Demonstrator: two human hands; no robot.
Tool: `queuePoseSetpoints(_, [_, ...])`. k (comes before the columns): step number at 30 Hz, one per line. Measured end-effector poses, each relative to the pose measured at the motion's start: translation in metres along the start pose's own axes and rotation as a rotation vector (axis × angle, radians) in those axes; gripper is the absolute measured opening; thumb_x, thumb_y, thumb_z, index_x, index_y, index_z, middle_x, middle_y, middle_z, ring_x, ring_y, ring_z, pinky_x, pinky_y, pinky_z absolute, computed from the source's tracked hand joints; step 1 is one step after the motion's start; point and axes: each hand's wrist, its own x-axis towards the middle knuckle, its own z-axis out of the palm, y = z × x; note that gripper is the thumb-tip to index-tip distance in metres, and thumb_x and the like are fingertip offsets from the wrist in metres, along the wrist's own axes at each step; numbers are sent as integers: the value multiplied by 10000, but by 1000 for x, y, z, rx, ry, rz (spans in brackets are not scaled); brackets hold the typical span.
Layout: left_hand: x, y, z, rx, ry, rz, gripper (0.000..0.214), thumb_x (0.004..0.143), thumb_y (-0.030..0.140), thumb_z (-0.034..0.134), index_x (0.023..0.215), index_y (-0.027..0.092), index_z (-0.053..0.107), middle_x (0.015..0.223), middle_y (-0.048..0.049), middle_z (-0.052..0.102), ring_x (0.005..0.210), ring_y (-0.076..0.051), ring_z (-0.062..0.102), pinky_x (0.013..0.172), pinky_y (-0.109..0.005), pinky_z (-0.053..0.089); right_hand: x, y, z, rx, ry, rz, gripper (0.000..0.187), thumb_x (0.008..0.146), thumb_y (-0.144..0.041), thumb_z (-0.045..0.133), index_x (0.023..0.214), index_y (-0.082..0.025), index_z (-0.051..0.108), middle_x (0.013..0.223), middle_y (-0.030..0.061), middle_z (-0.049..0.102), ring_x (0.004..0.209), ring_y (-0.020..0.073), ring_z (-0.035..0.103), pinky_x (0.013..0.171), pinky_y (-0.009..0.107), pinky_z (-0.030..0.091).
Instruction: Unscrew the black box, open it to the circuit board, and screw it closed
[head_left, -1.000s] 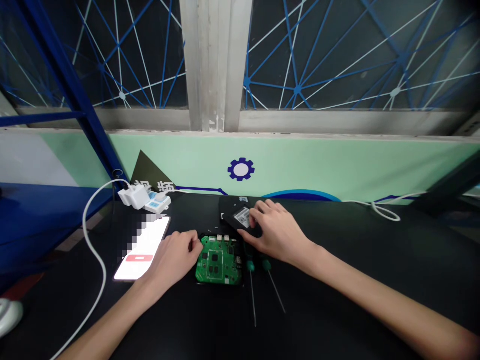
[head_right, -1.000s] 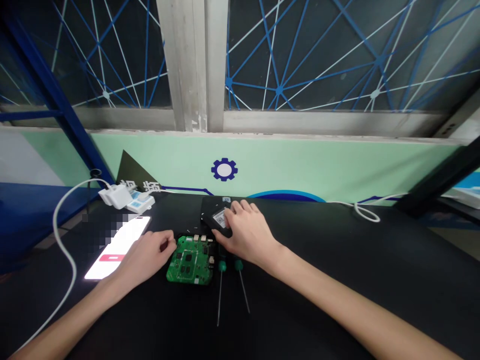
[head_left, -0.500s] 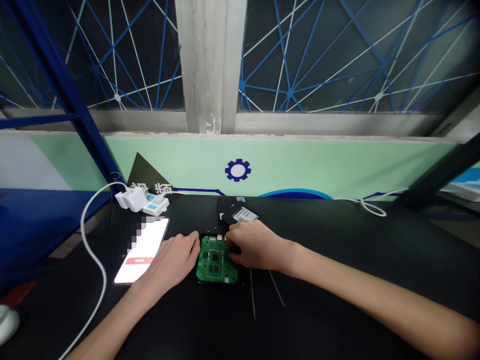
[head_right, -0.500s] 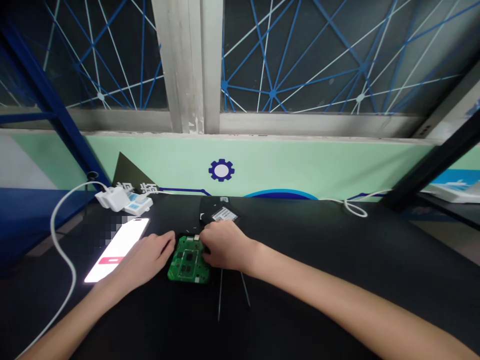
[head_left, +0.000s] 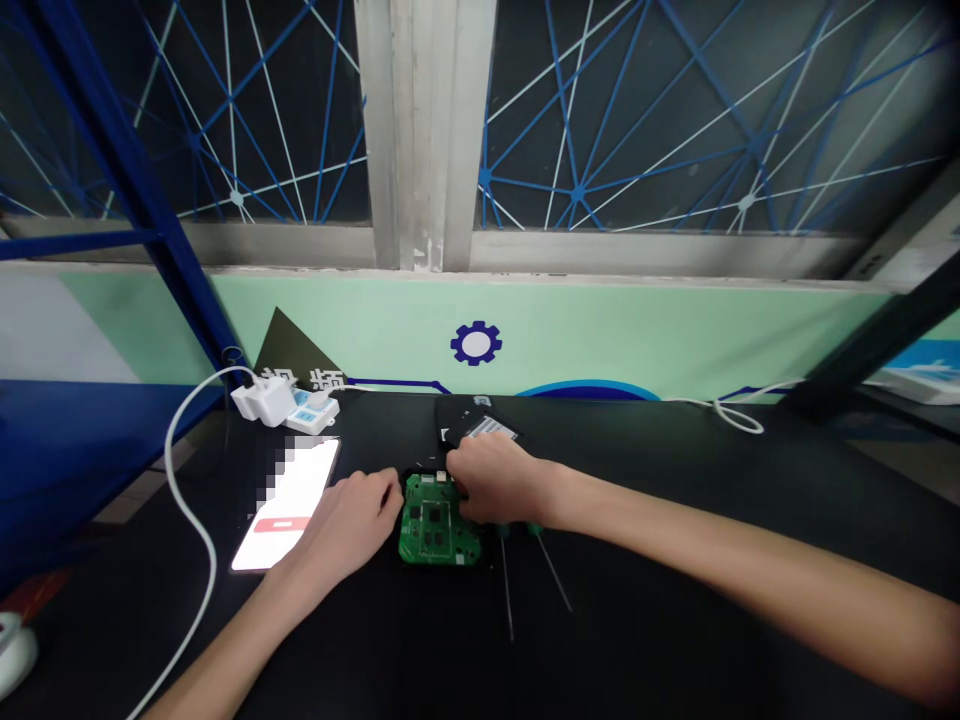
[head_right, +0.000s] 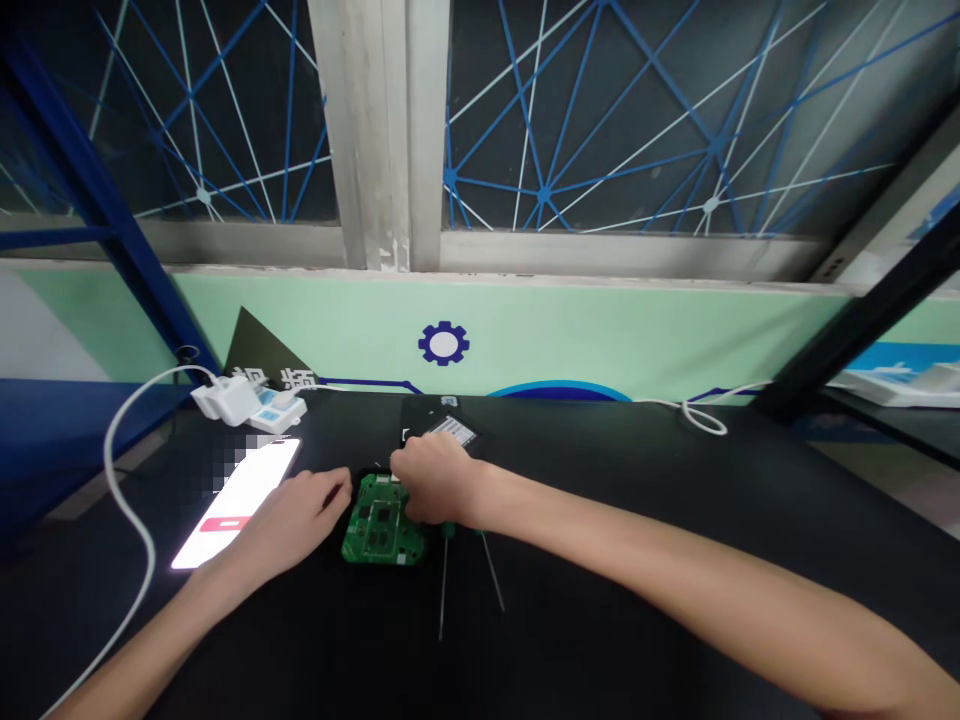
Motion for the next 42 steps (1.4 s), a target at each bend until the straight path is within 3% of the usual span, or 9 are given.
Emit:
queuePoseSetpoints(7, [0, -1, 0, -56, 4, -12, 300, 1012, 277, 349, 765, 230, 513, 706, -17, 611, 722, -231, 630, 573, -292, 258, -3, 9, 9, 50, 71, -41, 135, 728, -225, 653, 703, -147, 760, 668, 116, 721, 634, 254, 664, 537, 321, 387])
queuePoseSetpoints(13, [0, 0, -1, -76, -17, -51, 299, 1006, 266, 365, 750, 228, 515, 701, -8, 606, 675, -204, 599, 556, -292, 249, -4, 16, 19, 109, 109, -64, 122, 744, -218, 674, 637, -170, 708, 696, 90, 711, 780, 258, 647, 722, 352, 404])
queuePoseSetpoints(19, [3, -3, 0, -87, -27, -39, 286, 1006, 252, 367, 788, 229, 550, 738, -18, 639, 723, -214, 614, 571, -298, 269, -12, 25, 28, 302, 222, -108, 82, 742, -188, 734, 682, -188, 678, 736, 32, 713, 846, 229, 600, 870, 378, 384])
queuePoseSetpoints(22, [4, -6, 3, -71, -14, -23, 304, 1017, 269, 352, 812, 224, 571, 776, -37, 659, 760, -231, 630, 588, -310, 286, -16, 31, 34, 398, 306, -171, 102, 736, -182, 766, 699, -199, 673, 735, 2, 705, 851, 211, 590, 958, 412, 369])
queuePoseSetpoints(28, [4, -7, 5, -41, -8, -8, 307, 1014, 268, 348, 802, 220, 565, 782, -44, 659, 783, -244, 646, 615, -317, 306, -20, 40, 56, 541, 522, -203, 110, 756, -165, 770, 788, -226, 685, 772, -31, 700, 883, 191, 612, 1169, 531, 208])
queuePoseSetpoints(34, [5, -6, 5, -53, -12, -10, 299, 1013, 267, 351, 806, 218, 560, 784, -44, 665, 790, -246, 659, 611, -311, 317, -25, 42, 75, 614, 685, -191, 113, 783, -190, 759, 835, -250, 679, 813, -28, 700, 965, 211, 608, 1192, 584, 174])
queuePoseSetpoints(42, [4, -4, 2, -68, -20, -8, 305, 1009, 290, 323, 804, 222, 539, 795, -47, 664, 805, -256, 653, 627, -315, 327, -24, 42, 91, 846, 880, -109, 61, 828, -241, 733, 806, -245, 677, 819, 2, 710, 983, 238, 616, 1171, 594, 221])
